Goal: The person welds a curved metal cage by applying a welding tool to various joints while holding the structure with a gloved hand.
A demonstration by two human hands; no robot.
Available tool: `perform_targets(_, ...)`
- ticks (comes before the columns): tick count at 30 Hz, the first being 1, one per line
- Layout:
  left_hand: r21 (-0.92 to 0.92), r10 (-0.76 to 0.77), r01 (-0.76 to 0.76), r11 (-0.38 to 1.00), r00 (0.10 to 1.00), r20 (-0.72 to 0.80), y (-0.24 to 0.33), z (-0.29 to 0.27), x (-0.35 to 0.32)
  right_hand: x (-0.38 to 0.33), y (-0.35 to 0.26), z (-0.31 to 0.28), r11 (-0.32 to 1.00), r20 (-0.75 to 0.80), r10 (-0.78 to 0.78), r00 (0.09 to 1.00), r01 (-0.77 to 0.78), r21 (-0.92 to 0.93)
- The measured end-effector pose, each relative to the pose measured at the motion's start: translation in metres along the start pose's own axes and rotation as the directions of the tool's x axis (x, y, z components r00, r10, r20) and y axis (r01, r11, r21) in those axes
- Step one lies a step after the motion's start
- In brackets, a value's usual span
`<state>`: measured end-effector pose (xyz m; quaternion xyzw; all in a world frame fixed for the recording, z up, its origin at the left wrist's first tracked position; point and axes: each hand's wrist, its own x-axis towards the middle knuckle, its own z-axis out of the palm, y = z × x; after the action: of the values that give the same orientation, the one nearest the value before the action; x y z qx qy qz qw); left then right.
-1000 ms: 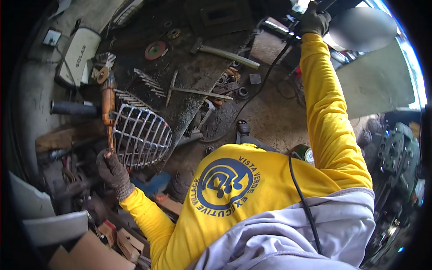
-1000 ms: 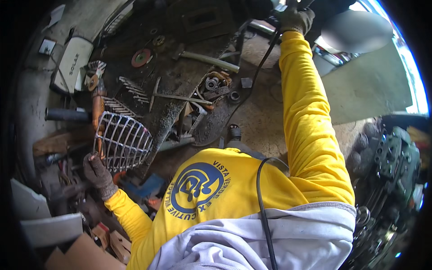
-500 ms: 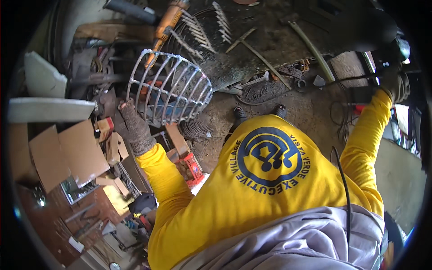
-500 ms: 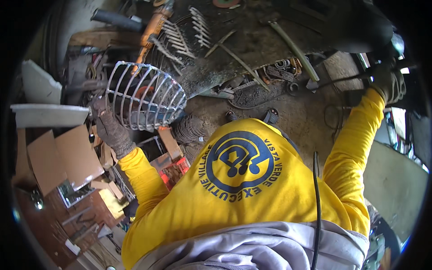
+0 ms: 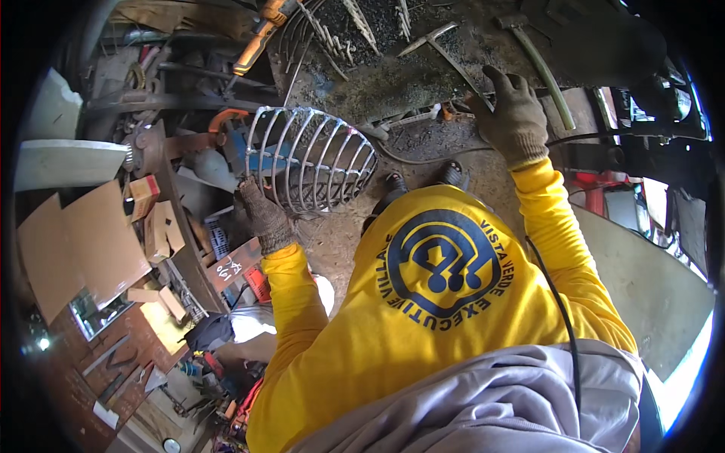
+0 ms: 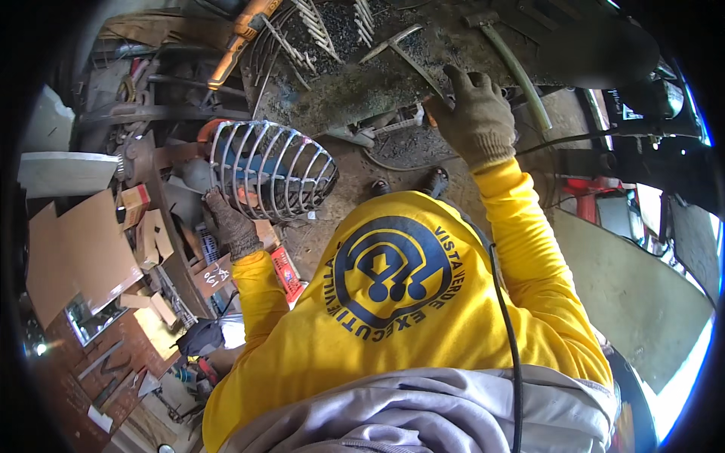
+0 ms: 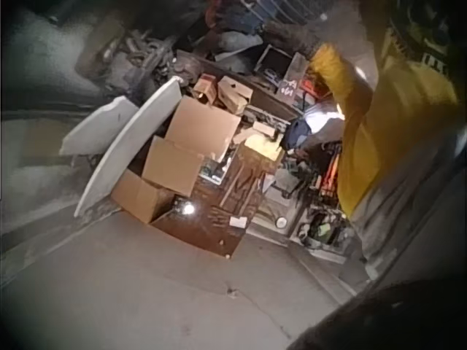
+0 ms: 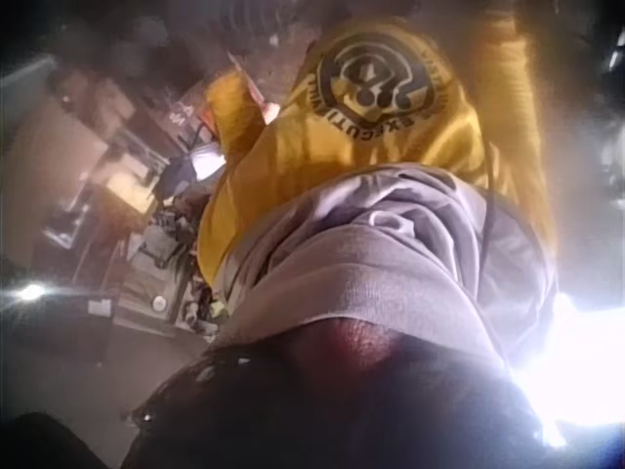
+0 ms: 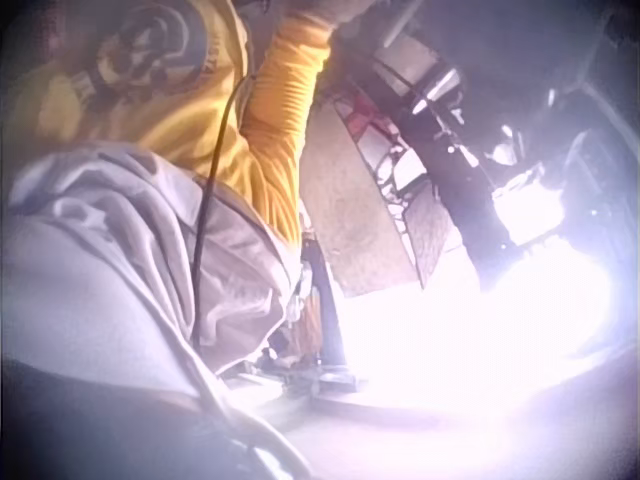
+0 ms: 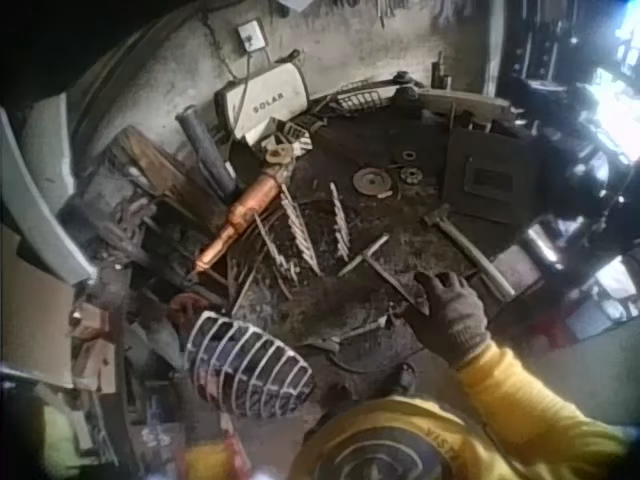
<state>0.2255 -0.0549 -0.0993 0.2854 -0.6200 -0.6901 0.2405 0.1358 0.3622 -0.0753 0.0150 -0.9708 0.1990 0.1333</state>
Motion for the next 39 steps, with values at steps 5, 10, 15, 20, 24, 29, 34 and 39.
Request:
perform_targets(5,0.276,0.219,-0.207,0.939,0.976,-0.013,-0.076,-0.011,0.020,-0.003,-0.001,0.038,0.995,0.099,0.007,0.995,0.002,-0.096)
perform_targets(10,0.548,0.211,-0.221,0.807,0.974,0.083,-0.111,-0.019,0.027,-0.001,0.007,0.056,0.995,0.146,-0.067,0.987,0.076,-0.061)
perform_targets(15,0.659,0.482,-0.623,0.422,0.770,0.419,-0.162,-0.035,0.049,-0.028,-0.011,0.044,0.990,0.166,-0.114,0.979,0.126,-0.063)
perform_targets(20,0.499,0.182,-0.368,0.785,0.906,0.382,-0.158,-0.021,0.052,-0.080,-0.102,0.016,0.785,0.391,0.291,0.873,-0.451,0.425)
perform_targets(24,0.628,0.491,-0.722,0.289,0.675,0.550,-0.135,-0.011,0.049,-0.102,-0.117,0.036,0.758,0.475,0.189,0.859,-0.435,0.486)
perform_targets(29,0.606,0.601,-0.771,0.197,0.583,0.547,-0.133,-0.008,0.052,-0.090,-0.148,0.015,0.901,0.267,0.013,0.964,-0.127,0.415)
perform_targets(34,0.607,0.484,-0.677,0.415,0.730,0.483,-0.163,-0.019,0.053,-0.105,-0.139,0.025,0.874,0.229,-0.012,0.973,-0.101,0.476)
perform_targets(39,0.625,0.528,-0.754,0.201,0.621,0.580,-0.129,-0.010,0.047,-0.091,-0.154,0.020,0.977,0.287,-0.127,0.949,0.069,0.203)
